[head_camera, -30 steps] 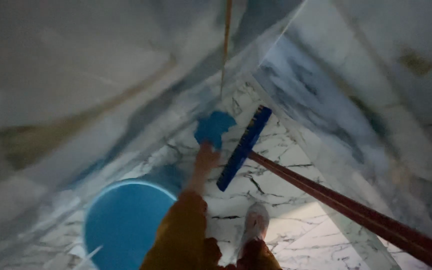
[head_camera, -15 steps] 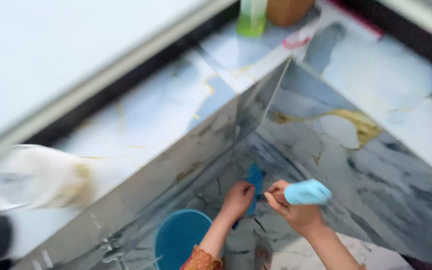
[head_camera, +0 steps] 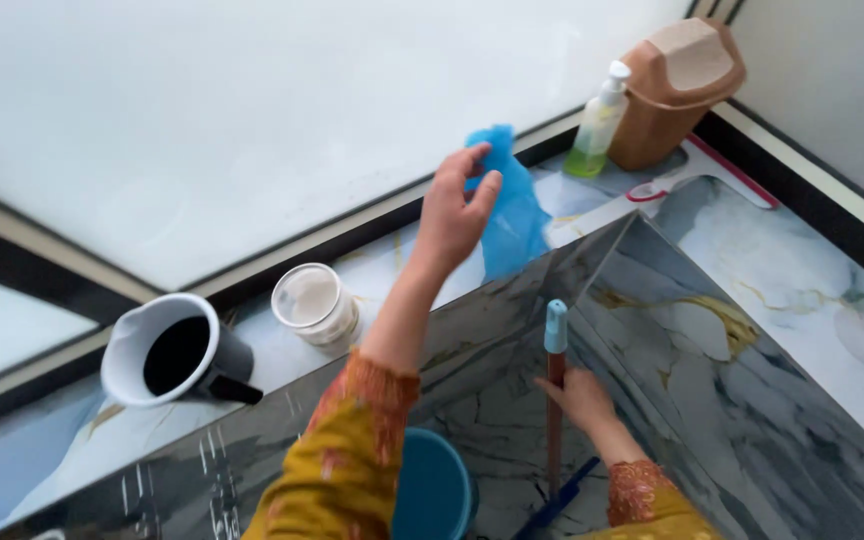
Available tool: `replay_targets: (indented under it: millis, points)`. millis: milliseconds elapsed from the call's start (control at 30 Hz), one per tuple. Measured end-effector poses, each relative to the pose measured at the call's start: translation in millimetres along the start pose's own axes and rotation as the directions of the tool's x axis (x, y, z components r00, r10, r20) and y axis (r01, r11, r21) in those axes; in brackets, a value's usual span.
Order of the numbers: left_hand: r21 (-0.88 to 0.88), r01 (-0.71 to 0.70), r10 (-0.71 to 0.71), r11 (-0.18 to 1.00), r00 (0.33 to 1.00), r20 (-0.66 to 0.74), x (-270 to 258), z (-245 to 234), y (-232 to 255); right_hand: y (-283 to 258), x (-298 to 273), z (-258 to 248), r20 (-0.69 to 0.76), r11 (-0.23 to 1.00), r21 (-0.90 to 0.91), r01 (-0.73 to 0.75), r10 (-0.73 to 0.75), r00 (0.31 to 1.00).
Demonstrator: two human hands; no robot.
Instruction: Cleaning the bathroom floor using a squeegee and water from a bucket.
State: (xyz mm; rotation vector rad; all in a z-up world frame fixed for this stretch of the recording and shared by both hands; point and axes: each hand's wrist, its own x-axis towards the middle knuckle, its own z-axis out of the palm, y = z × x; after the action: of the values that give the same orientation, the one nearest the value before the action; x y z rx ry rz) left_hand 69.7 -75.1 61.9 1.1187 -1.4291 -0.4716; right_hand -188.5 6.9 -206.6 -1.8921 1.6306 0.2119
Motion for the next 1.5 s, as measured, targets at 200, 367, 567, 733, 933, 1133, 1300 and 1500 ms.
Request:
replay_targets:
  millis: [200, 367, 567, 733, 933, 1133, 1300, 1500]
  points:
    - [0.712, 0.383, -0.309, 0.589, 0.92, -0.24, -42.1, -13.7, 13.8, 11.5, 67.9, 23.1, -0.214, 0.973, 0.114, 0.202, -0.175, 0.961]
    - [0.712, 0.257, -0.111, 0.654, 0.963, -0.246, -137.0, 8.0, 29.0, 28.4, 115.6, 27.1, -0.111, 0.937, 0.133, 0.324, -0.311, 0.944]
    - [0.635, 0.36, -0.238, 0.683, 0.932, -0.273, -251.3, 11.8, 53.1, 31.0, 134.6, 40.2, -0.083, 0.92, 0.05, 0.388, -0.383, 0.92]
    - [0.467, 0.657, -0.547, 0.592, 0.753, -0.367, -338.5, -22.1, 42.3, 38.3, 177.0, 106.3, -0.166, 0.906, 0.322, 0.275, -0.232, 0.958]
    - [0.339, 0.826, -0.634, 0.45, 0.563, -0.53, -423.7, -80.6, 60.5, 25.2, 180.3, 145.9, -0.258, 0.751, 0.651, 0.112, 0.08, 0.963]
    - [0.279, 0.868, -0.647, 0.411, 0.493, -0.581, -533.4, -160.1, 73.2, -82.4, 38.4, 174.1, -0.168, 0.856, 0.492, -0.158, 0.272, 0.948]
    - [0.243, 0.88, -0.676, 0.408, 0.47, -0.567, -649.5, -241.8, 100.6, -131.6, -9.2, 312.7, 0.227, 0.919, 0.384, 0.084, -0.182, 0.957]
    - [0.188, 0.943, -0.646, 0.273, 0.325, -0.691, -778.1, -357.1, 142.5, -284.5, -145.1, 446.5, 0.487, 0.794, 0.22, 0.567, -0.593, 0.641]
